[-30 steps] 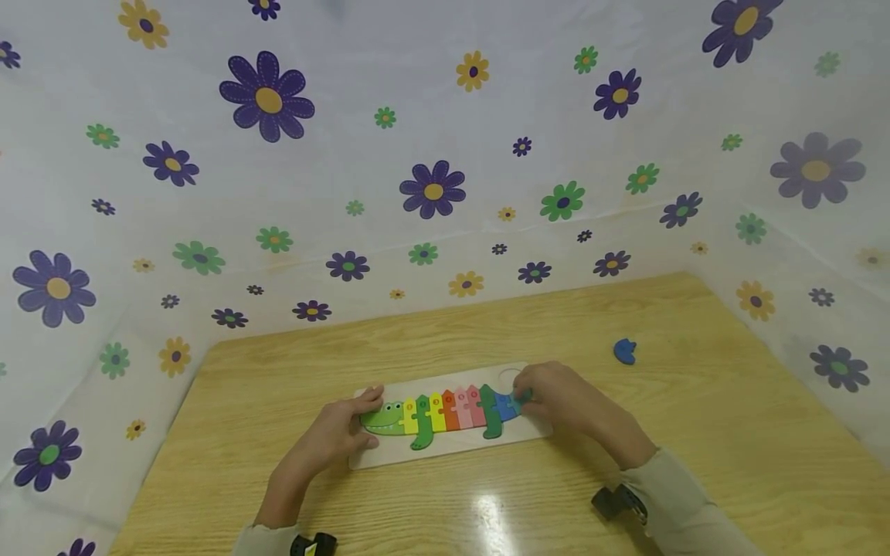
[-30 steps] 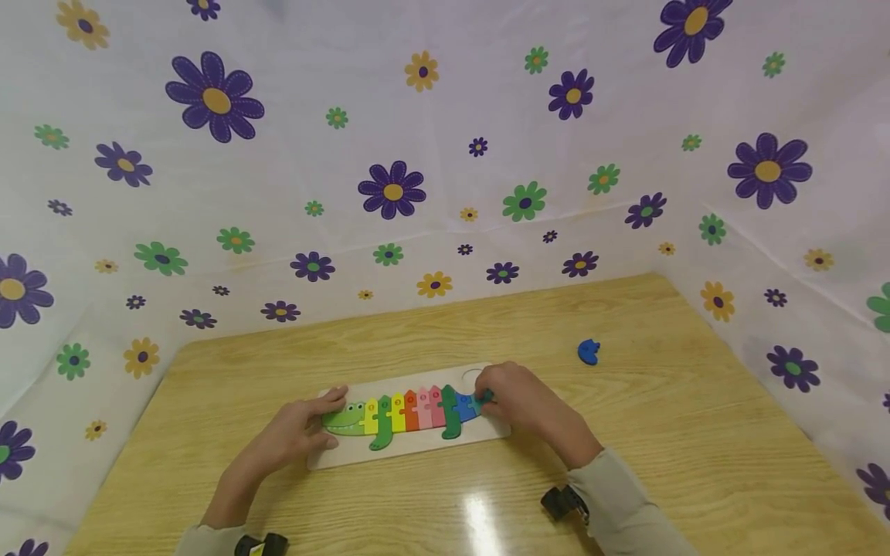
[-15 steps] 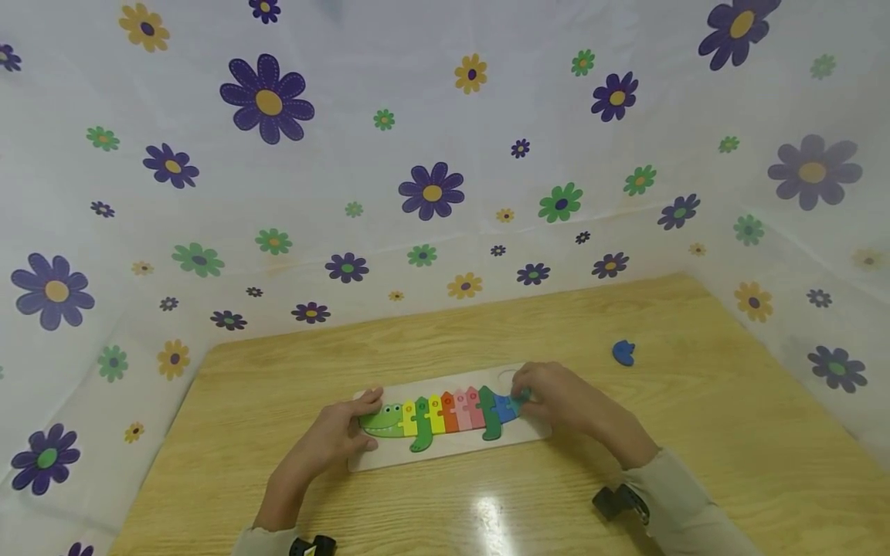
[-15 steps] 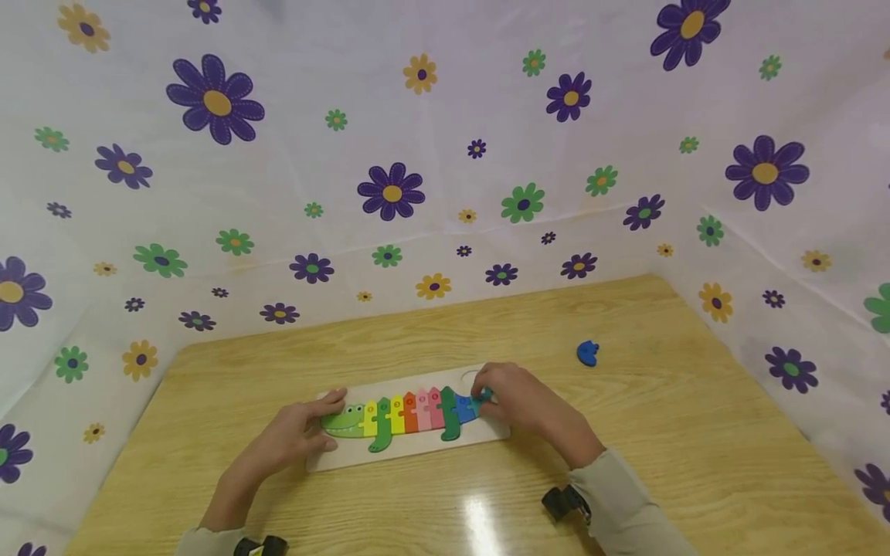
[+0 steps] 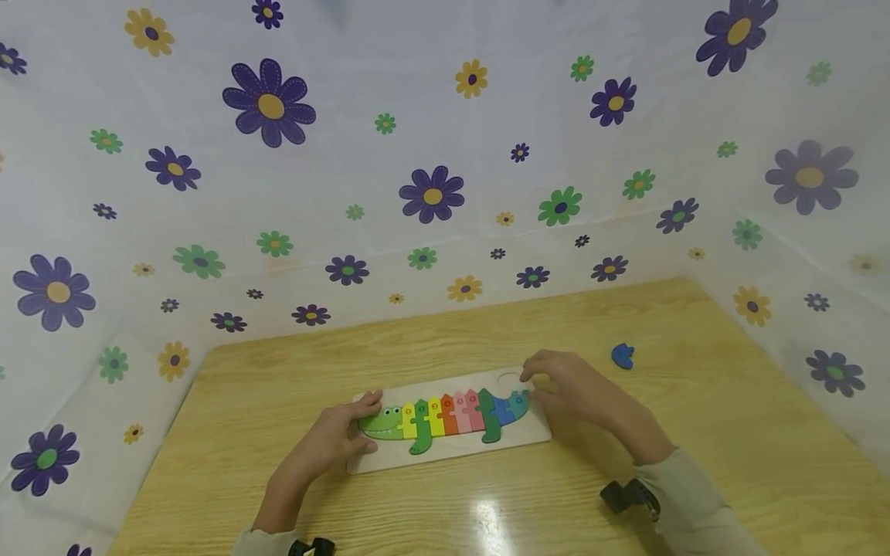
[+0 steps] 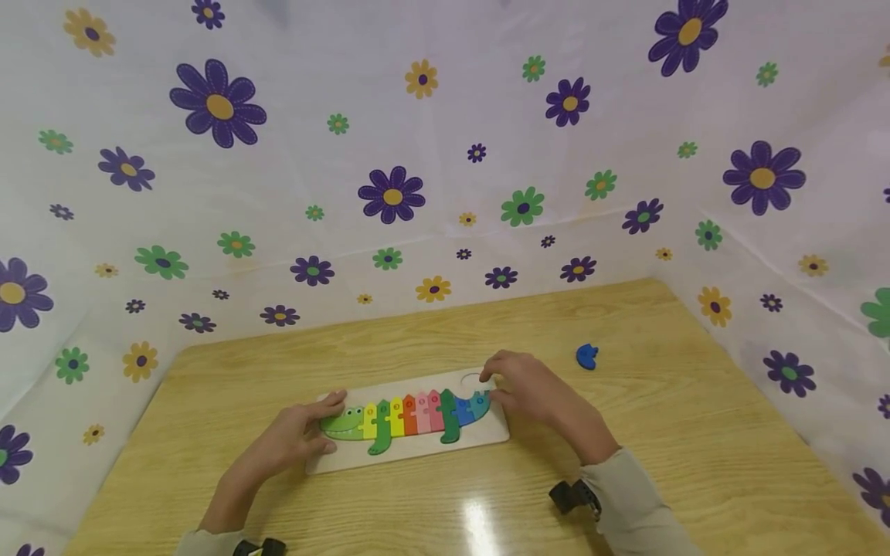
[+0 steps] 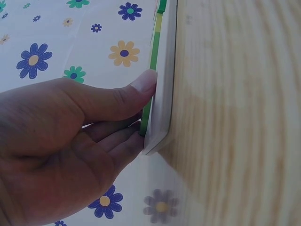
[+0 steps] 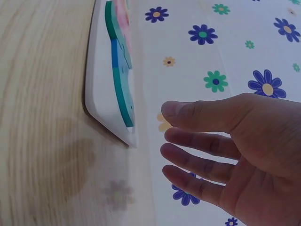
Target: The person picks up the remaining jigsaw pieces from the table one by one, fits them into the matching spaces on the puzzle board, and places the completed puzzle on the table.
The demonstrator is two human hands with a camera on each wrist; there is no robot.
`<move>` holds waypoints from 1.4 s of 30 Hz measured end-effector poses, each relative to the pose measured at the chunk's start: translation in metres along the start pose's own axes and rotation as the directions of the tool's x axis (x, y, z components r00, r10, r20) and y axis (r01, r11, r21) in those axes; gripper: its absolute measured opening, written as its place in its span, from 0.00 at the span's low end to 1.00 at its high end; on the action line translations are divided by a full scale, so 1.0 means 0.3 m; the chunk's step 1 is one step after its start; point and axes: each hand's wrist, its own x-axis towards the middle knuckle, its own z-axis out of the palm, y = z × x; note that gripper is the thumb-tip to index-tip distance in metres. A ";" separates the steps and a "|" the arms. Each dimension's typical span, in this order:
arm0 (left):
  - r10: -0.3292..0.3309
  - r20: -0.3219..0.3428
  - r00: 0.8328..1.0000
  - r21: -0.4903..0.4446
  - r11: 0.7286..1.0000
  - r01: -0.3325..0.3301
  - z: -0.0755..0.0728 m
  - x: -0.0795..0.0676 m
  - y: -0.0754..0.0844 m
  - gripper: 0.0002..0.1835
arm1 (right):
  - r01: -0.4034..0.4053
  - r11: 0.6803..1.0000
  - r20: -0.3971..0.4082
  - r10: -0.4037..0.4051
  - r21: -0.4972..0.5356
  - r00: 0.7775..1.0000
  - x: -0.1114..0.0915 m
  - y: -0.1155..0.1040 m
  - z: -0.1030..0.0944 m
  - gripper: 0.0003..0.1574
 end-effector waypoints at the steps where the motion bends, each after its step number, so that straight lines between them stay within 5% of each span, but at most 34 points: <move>1: 0.000 0.000 1.000 -0.001 1.000 0.000 0.000 -0.001 0.000 0.34 | 0.002 1.000 -0.008 -0.002 0.001 1.000 -0.001 0.004 -0.005 0.11; 20: -0.016 -0.011 1.000 -0.005 1.000 0.016 0.006 -0.004 0.003 0.34 | 0.081 0.996 -0.165 -0.088 -0.046 0.982 -0.042 0.083 -0.098 0.13; 42: 0.002 -0.001 1.000 -0.004 1.000 -0.002 0.004 0.000 0.000 0.34 | 0.014 1.000 -0.212 -0.016 -0.014 0.977 -0.073 0.190 -0.137 0.14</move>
